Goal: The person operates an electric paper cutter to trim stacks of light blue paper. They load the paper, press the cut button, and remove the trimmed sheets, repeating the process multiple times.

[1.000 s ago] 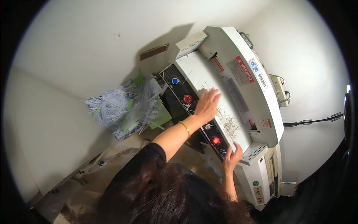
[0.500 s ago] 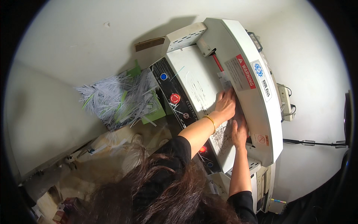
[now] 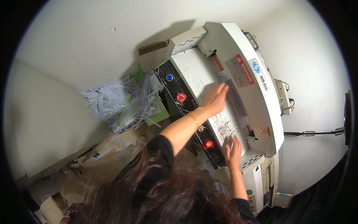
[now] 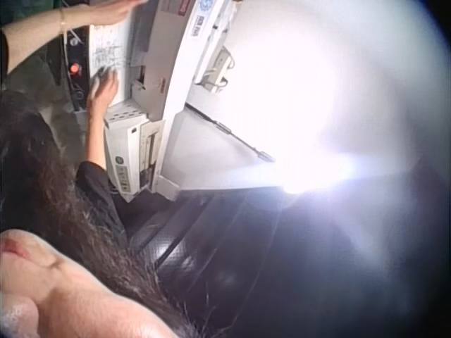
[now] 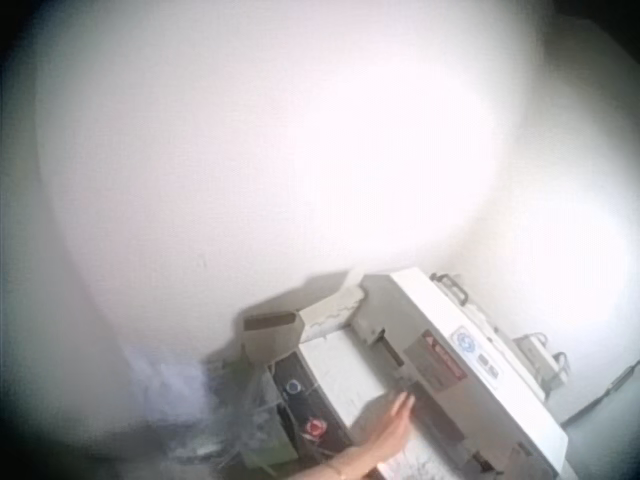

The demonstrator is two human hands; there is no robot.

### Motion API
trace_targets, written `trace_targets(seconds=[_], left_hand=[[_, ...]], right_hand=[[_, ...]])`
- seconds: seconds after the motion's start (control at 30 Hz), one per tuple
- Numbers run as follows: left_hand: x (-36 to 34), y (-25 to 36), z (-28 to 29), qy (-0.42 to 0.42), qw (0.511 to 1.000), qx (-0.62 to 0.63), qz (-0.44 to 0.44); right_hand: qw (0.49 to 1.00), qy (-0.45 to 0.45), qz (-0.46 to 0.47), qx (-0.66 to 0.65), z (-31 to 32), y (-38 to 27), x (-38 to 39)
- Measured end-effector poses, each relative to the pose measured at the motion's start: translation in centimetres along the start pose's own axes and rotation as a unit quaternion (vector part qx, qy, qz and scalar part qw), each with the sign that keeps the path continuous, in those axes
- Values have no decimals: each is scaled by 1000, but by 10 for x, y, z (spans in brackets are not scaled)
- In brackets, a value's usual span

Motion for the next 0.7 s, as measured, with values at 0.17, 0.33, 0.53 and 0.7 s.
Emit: trace_targets(seconds=[0.17, 0.33, 0.53, 0.7], left_hand=[[57, -61, 106, 94, 991, -95, 27], [83, -124, 118, 47, 984, -166, 38], [74, -130, 126, 18, 981, -191, -7], [63, -118, 133, -42, 960, -276, 16]], right_hand=[[938, 212, -260, -90, -35, 6, 174], [832, 269, -439, -208, -84, 68, 174], [839, 311, -345, -283, -95, 70, 142], [792, 293, -359, -397, -91, 48, 123]])
Point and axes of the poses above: each hand's wrist, its own x-axis away from the middle knuckle, its own z-axis out of the back of the hand, y = z × x, the point moved 3 cm from there along -x, towards the middle knuckle, and after that the axes turned 13 degrees about -x, right-handed, at the moved point
